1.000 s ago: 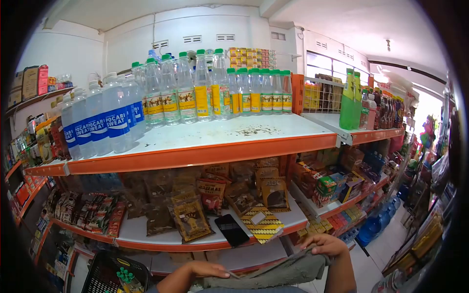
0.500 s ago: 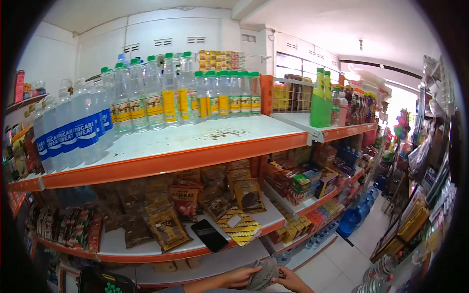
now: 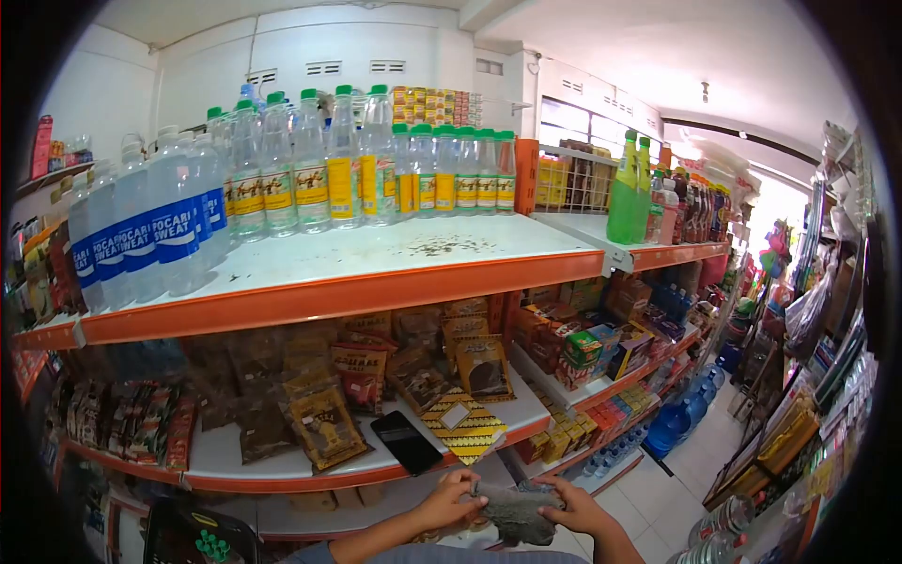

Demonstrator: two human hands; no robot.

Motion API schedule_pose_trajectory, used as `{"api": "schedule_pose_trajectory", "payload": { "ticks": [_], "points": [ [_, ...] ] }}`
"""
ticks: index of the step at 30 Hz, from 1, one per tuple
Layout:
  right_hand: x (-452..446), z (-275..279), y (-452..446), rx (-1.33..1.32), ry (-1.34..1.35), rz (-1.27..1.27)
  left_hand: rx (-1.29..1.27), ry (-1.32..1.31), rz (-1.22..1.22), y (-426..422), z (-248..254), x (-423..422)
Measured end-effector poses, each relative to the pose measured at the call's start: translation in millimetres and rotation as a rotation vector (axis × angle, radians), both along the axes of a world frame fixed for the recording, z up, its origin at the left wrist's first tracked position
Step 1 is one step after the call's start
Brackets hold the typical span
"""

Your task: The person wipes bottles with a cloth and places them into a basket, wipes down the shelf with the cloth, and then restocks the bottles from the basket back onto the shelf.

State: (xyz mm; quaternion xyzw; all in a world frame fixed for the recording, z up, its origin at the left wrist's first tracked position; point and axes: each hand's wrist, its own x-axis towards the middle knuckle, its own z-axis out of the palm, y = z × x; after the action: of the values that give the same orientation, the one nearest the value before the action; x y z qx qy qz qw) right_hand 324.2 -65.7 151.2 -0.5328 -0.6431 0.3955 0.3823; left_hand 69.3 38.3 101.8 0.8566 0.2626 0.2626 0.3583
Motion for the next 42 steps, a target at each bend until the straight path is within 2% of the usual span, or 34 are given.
{"api": "schedule_pose_trajectory", "payload": {
  "ticks": [1,2,3,4,5,6,7,9,10,11,12,13,15,16,17,18,19,20,21,22,23,24,26,27,29,31,32,33,34,35,38,42],
  "points": [
    [-5,-1,6,0.0,-0.001,0.011,0.19,-0.042,0.078,-2,5,-2],
    [-10,-2,11,0.033,-0.067,0.124,0.192,-0.041,0.088,-2,10,-6],
    [-14,-2,13,0.067,-0.131,0.234,-0.119,-0.069,-0.034,-2,15,-11],
    [-18,8,17,0.07,-0.129,0.237,-0.427,-0.098,-0.16,-3,27,-15],
    [-20,27,23,-0.142,-0.318,0.339,-0.422,-0.097,-0.16,-6,41,-21],
    [-21,37,27,-0.355,-0.507,0.434,-0.423,0.033,-0.119,-15,66,-29],
    [-17,35,32,-0.347,-0.508,0.428,-0.421,0.162,-0.078,-17,84,-34],
    [-4,28,47,0.111,-0.454,0.472,-0.333,0.191,-0.061,-10,98,-41],
    [-9,38,47,0.114,-0.457,0.467,-0.255,0.218,-0.041,-8,105,-42],
    [-17,56,48,0.147,-0.263,0.53,-0.404,0.001,-0.057,-9,113,-39],
    [-22,78,48,0.18,-0.07,0.59,-0.455,-0.087,-0.051,-12,131,-36],
    [-20,104,46,-0.161,-0.118,0.547,-0.506,-0.175,-0.043,-14,152,-33],
    [-26,167,49,0.241,-0.314,0.425,-0.604,-0.359,-0.115,-10,193,-32],
    [-14,190,71,0.397,-0.289,0.439,-0.389,-0.45,-0.09,-9,221,-26],
    [-15,233,83,0.493,-0.357,0.343,-0.29,-0.524,-0.115,-1,249,-20],
    [-24,276,85,0.495,-0.255,0.237,-0.24,-0.535,-0.091,10,281,-13],
    [-28,304,102,0.374,0.098,0.102,-0.285,-0.604,-0.141,15,314,-4],
    [-14,343,129,0.558,-0.108,0.176,-0.175,-0.568,-0.194,49,334,6],
    [-2,374,156,0.498,-0.076,0.145,-0.186,-0.524,-0.263,61,360,7],
    [23,399,202,0.456,-0.109,0.147,-0.138,-0.517,-0.099,73,375,6],
    [18,411,211,0.502,-0.153,-0.076,-0.039,-0.554,0.068,78,383,5],
    [25,414,230,0.505,-0.155,-0.072,0.206,-0.502,0.206,89,387,-1],
    [43,409,275,0.626,-0.663,-0.515,0.532,-0.402,0.301,81,382,-25],
    [37,406,269,0.634,-0.656,-0.515,0.736,-0.261,0.36,72,372,-42],
    [16,382,243,0.696,-1.025,-0.254,1.043,-0.011,0.544,46,342,-75],
    [15,352,253,0.667,-1.168,-0.057,1.233,0.109,0.779,29,315,-99],
    [15,340,261,0.666,-1.163,-0.059,1.319,0.117,0.884,29,306,-108],
    [13,329,271,0.495,-1.069,0.034,1.318,0.122,0.884,36,300,-119],
    [10,322,284,0.324,-0.971,0.129,1.398,0.133,0.99,46,293,-131],
    [14,317,310,0.324,-0.971,0.138,1.477,0.145,1.1,54,288,-139],
    [36,318,368,0.314,-1.015,0.269,1.528,0.066,1.158,69,281,-139],
    [29,321,407,0.203,-1.08,0.224,1.509,0.077,1.283,75,280,-133]
  ]
}}
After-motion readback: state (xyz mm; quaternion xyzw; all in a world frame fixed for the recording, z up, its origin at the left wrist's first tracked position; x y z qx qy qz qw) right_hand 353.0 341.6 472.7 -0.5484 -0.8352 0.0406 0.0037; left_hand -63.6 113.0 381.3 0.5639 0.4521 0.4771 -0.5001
